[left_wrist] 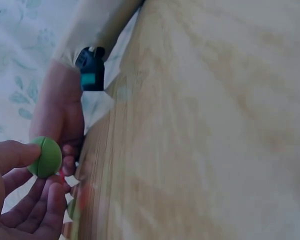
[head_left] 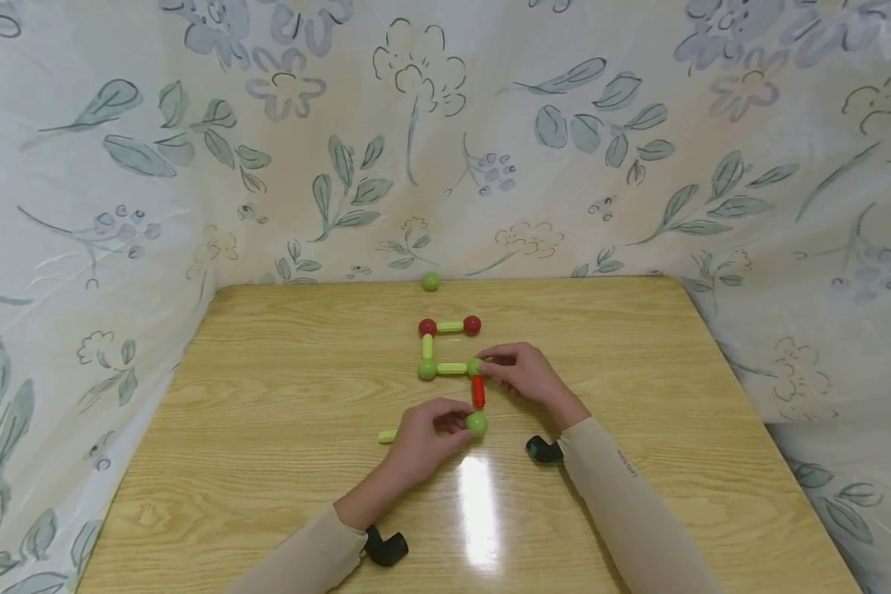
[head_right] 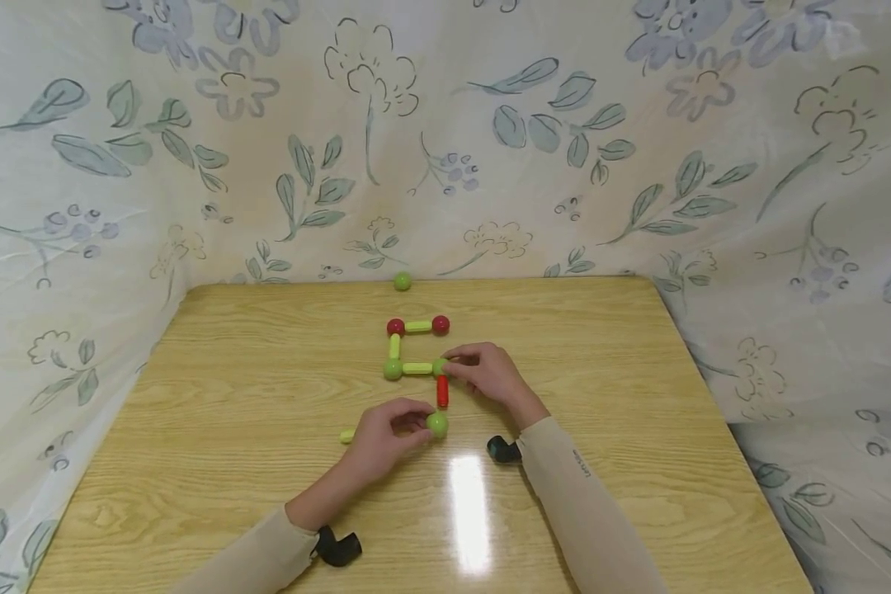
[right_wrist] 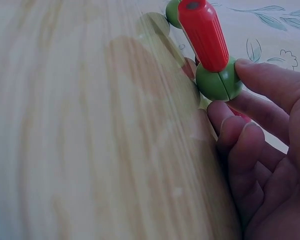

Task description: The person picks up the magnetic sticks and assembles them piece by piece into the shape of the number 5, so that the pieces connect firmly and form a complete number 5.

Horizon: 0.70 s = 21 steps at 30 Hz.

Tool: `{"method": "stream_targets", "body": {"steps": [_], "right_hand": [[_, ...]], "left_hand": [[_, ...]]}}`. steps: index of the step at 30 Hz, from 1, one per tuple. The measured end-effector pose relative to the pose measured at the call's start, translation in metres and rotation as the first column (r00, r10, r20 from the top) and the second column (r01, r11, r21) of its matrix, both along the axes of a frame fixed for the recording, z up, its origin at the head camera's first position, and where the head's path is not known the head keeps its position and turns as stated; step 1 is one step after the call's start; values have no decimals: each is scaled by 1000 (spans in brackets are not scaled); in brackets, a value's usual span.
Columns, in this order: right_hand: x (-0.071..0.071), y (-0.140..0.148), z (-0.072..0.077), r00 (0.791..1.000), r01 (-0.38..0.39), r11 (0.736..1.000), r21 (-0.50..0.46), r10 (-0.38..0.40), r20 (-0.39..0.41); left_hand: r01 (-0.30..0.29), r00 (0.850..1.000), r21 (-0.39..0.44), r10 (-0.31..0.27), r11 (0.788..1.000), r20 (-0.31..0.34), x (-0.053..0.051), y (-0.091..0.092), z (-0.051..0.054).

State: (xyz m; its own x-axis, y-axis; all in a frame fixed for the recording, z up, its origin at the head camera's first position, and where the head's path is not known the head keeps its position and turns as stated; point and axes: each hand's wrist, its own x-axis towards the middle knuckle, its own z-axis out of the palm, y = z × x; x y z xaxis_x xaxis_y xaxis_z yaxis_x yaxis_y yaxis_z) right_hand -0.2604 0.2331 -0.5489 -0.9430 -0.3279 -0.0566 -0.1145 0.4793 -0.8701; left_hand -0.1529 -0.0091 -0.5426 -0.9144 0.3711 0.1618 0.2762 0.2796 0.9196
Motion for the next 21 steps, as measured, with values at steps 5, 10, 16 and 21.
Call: {"method": "stream_targets", "body": {"steps": [5,10,16,21], "right_hand": [[0,0,-1,1000,-1,1000,9,1,-1],[-1,1,0,1000,-8,1000,-1,8,-1],[0,1,-1,1000,-19,1000,0,19,7],[0,1,-1,1000,-14,1000,-8,15,3]], "left_hand": [[-12,1000,-20,12,1000,-6,-3,-2,-1],[-11,1000,-47,11,999,-17,-4,1,-4],[-17,1000,-101,15,995,-17,-4,6,-4],[-25,999,-129,21,991,-37,-5,9,-5]]}}
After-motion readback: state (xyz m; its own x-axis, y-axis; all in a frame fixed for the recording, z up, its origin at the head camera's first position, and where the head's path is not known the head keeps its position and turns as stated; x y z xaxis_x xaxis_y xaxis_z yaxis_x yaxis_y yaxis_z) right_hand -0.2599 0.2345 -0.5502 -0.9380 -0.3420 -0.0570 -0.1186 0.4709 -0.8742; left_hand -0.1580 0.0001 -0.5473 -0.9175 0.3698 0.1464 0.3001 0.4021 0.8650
